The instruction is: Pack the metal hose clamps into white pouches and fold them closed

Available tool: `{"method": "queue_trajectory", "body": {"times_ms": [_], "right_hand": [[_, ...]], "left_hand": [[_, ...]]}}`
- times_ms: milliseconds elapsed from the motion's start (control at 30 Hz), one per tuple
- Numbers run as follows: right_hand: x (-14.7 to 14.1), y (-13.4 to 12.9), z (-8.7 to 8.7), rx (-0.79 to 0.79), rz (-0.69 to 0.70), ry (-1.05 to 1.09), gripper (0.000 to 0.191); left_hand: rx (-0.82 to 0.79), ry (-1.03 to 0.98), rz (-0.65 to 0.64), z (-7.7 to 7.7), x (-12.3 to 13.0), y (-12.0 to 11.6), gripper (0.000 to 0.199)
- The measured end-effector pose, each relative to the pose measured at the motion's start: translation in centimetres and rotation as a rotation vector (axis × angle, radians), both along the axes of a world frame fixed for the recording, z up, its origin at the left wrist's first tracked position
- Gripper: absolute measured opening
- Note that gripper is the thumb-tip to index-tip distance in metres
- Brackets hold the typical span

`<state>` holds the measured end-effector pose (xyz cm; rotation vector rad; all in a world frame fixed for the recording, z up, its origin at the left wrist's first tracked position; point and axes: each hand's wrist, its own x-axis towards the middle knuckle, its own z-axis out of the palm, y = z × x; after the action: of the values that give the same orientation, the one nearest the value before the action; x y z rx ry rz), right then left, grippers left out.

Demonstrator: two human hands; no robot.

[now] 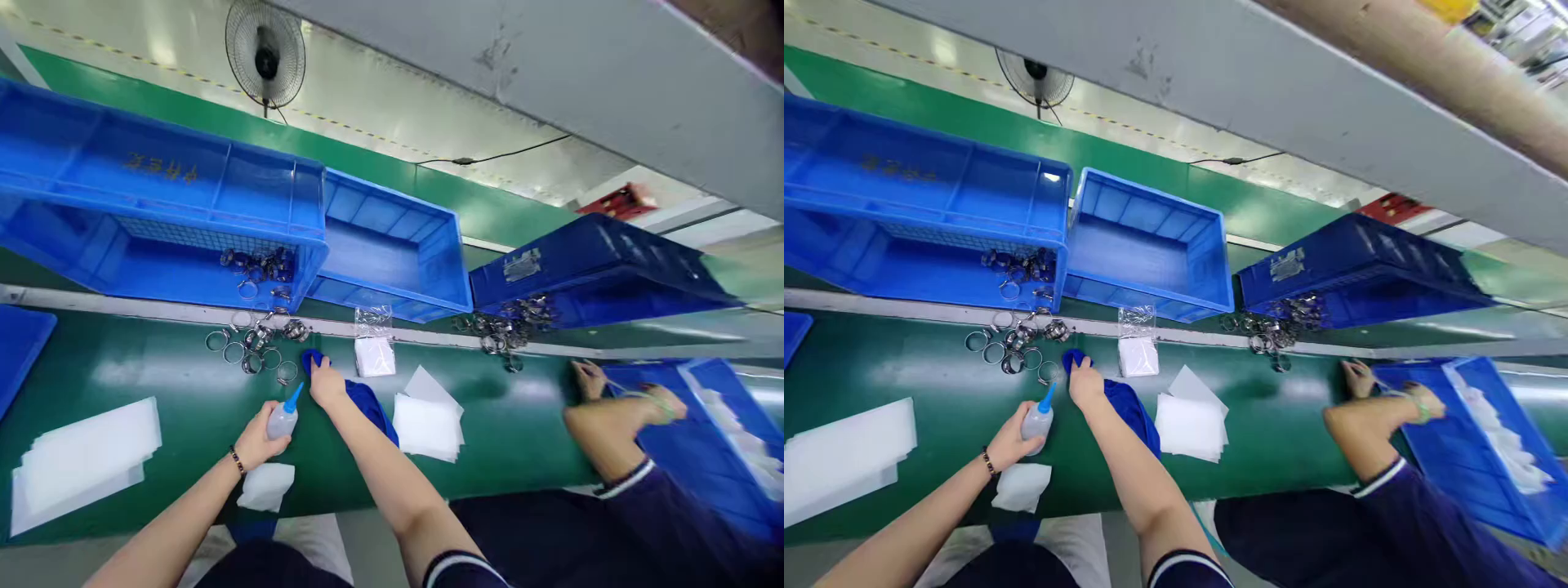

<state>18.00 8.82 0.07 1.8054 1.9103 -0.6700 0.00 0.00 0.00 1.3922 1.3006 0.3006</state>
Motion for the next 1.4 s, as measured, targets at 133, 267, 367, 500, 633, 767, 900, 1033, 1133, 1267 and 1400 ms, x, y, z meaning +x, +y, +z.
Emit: {"method": "queue_trajectory", "body": {"times_ms": [133,267,367,500,633,767,900,1033,1133,1267,1400], "right_hand": [[0.1,3.7,-0.6,0.013,-0.018,-0.012,0.057],[0.0,3.1,-0.6,0.034,-0.021,-0.012,0.058],[-0.1,1.7,-0.6,0.023,-0.006,-0.006,0.058],[-0.2,3.0,-0.9,0.031,-0.012,-0.013,0.058],[-0.2,2.9,-0.8,0.03,-0.023,-0.022,0.062],[-0.1,1.8,-0.6,0.014,-0.016,-0.025,0.059],[0.2,4.4,-0.8,0.055,-0.05,-0.045,0.059],[0.0,3.8,-0.8,0.044,-0.036,-0.029,0.061],[-0.4,2.1,-0.9,0.01,-0.017,-0.02,0.06],[-0.6,2.8,-1.1,0.026,-0.028,-0.026,0.059],[-0.5,2.3,-0.2,0.018,-0.039,-0.019,0.062]], "left_hand": [[-0.003,-0.01,-0.007,-0.3,-0.1,-0.2,0.046],[0.002,-0.012,-0.005,-0.2,-0.3,-0.2,0.045],[0.006,-0.014,-0.01,0.0,-0.4,-0.1,0.044],[0.006,-0.012,-0.013,-0.2,-0.5,0.0,0.046],[-0.005,-0.022,-0.006,-0.2,-0.5,0.0,0.045],[-0.014,-0.037,-0.011,0.0,-0.7,0.1,0.045],[-0.019,-0.036,-0.012,-0.2,-0.7,0.2,0.047],[-0.026,-0.034,-0.007,-0.2,-0.9,0.2,0.046],[-0.027,-0.036,-0.016,-0.2,-0.9,0.4,0.046],[-0.025,-0.033,-0.027,-0.1,-0.8,0.6,0.046],[-0.021,-0.03,-0.033,0.1,-0.8,0.6,0.046]]}}
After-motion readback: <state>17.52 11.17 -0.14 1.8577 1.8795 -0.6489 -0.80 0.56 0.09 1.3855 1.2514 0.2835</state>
